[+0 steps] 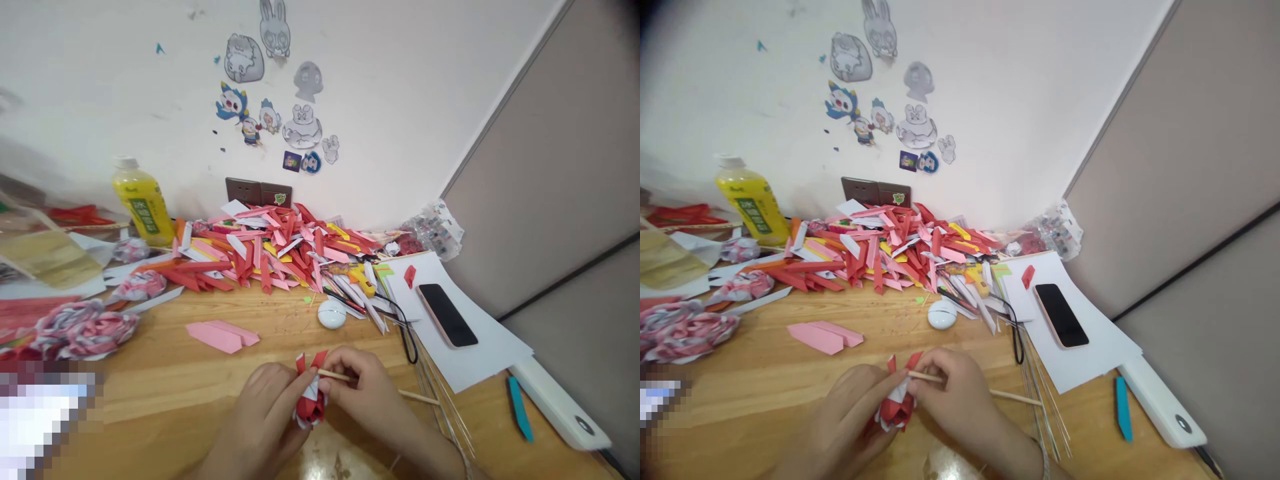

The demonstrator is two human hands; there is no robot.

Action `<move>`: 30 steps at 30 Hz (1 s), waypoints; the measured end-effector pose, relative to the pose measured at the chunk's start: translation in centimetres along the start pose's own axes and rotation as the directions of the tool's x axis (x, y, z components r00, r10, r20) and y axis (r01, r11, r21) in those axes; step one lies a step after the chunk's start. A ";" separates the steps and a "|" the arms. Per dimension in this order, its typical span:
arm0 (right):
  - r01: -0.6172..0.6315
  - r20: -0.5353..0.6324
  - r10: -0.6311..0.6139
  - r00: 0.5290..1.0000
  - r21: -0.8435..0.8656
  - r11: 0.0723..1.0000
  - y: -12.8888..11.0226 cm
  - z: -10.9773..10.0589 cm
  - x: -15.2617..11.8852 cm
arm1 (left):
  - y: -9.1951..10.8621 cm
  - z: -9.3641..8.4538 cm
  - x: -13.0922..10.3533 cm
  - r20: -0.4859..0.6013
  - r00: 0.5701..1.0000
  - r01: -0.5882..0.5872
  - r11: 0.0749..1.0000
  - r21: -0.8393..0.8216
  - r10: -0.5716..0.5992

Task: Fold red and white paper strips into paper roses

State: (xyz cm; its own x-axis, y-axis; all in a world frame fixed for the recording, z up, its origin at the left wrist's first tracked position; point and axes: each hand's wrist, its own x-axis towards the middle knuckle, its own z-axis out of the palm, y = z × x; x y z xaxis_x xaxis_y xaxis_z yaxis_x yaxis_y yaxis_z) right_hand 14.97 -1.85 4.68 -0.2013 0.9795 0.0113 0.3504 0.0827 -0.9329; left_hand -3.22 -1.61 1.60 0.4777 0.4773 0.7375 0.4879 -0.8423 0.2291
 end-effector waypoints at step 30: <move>0.261 -0.143 -0.338 0.930 -0.390 0.883 1.3 -1.1 0.4 | -0.6 1.4 -0.9 0.309 0.761 0.619 0.495 -0.610 -0.571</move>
State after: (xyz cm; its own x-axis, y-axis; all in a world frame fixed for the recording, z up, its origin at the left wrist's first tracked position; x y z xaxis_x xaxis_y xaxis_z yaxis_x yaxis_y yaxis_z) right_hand 16.37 -1.11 3.88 -0.1745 0.9094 0.3776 0.6135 0.4003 -0.6807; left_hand -2.92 -1.20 -0.12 0.3110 0.9212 0.2338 0.0921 -0.2741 0.9573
